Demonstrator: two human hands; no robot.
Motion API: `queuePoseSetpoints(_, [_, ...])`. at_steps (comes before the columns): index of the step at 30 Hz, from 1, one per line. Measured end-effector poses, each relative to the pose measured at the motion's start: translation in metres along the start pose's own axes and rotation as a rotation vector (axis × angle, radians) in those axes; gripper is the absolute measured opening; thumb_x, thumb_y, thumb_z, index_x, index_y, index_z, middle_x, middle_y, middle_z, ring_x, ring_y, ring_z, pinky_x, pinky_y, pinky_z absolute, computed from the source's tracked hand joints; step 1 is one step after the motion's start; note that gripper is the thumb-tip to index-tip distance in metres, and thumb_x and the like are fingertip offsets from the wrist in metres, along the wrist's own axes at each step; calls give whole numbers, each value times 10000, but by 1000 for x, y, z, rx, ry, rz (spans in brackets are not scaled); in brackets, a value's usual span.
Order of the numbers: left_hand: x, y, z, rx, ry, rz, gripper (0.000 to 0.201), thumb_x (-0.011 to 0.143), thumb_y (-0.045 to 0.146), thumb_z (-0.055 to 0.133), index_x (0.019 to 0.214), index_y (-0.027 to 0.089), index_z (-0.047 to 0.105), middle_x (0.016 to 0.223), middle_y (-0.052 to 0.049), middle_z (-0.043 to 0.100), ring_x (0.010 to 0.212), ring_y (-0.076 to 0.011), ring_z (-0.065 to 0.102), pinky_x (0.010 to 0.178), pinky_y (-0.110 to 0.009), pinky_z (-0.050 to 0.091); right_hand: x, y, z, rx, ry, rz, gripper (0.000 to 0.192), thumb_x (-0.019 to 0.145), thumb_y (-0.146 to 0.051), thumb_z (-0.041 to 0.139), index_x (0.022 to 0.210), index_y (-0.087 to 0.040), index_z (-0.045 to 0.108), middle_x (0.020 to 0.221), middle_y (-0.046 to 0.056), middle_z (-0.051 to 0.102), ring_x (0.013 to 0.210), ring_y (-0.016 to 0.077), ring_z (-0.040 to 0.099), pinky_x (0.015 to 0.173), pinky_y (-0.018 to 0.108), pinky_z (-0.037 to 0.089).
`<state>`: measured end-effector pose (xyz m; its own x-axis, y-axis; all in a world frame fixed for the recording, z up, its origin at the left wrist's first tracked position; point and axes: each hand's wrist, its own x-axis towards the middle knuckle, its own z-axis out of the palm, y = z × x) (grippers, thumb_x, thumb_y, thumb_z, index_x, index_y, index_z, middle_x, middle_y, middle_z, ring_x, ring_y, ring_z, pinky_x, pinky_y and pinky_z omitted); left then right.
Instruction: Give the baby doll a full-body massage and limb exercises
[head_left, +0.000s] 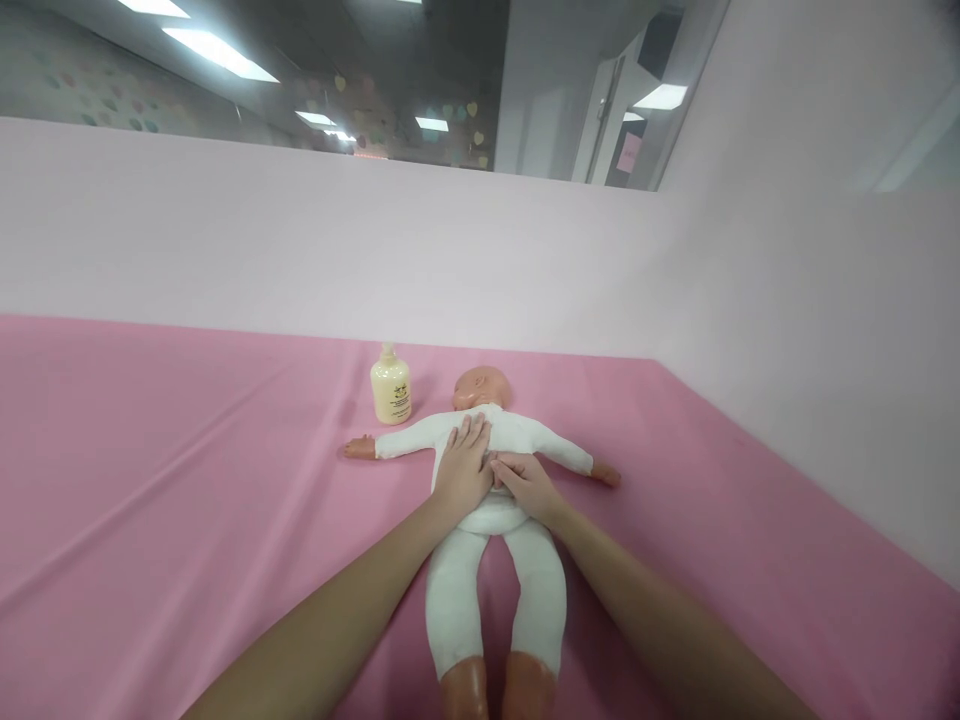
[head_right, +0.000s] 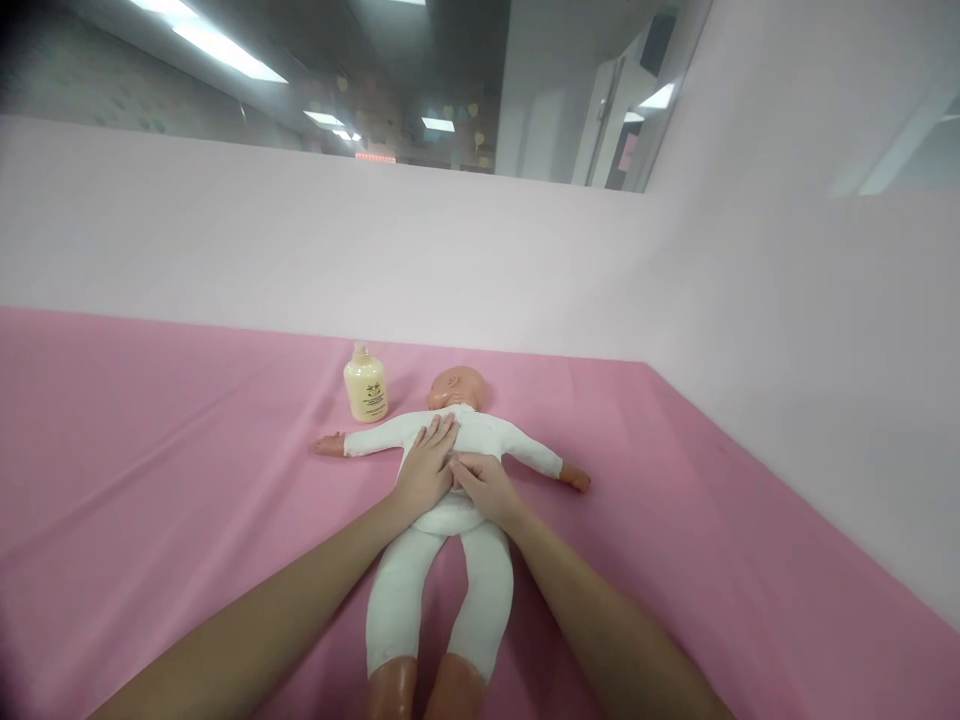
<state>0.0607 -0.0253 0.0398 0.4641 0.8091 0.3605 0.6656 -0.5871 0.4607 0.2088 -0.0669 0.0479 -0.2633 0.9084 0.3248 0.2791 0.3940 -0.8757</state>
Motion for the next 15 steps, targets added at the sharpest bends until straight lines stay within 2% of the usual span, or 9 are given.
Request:
queuePoseSetpoints(3, [0,0,-2,-48,-6,53,560,885,190,399,1441,146,447,1550,-56,370,1497,-258,184,1222,-490,159,0,2,-1,-14,11,19,390,930,-393,457,598,-191,427,569,-47,378,554,97,334,551,246,279])
queuePoseSetpoints(7, [0,1,-4,-140,20,92,412,876,168,406,1187,204,674,1280,-36,658,1433,-247,352,1211,-488,206,0,7,-1,-46,41,31,387,923,-385,465,590,-187,456,556,-47,383,547,98,332,545,245,274])
queuePoseSetpoints(11, [0,0,-6,-251,42,141,347,861,145,411,983,232,723,1111,-29,717,1319,-212,497,1182,-435,288,0,9,-1,-43,49,31,388,931,-386,460,601,-185,494,557,-44,407,541,100,350,548,247,289])
queuePoseSetpoints(15, [-1,1,-7,-338,72,82,319,878,168,405,955,216,710,1036,-35,728,1045,-195,638,997,-366,474,1,8,-1,-77,76,2,346,942,-382,444,669,-189,535,663,-17,512,632,125,447,613,257,350])
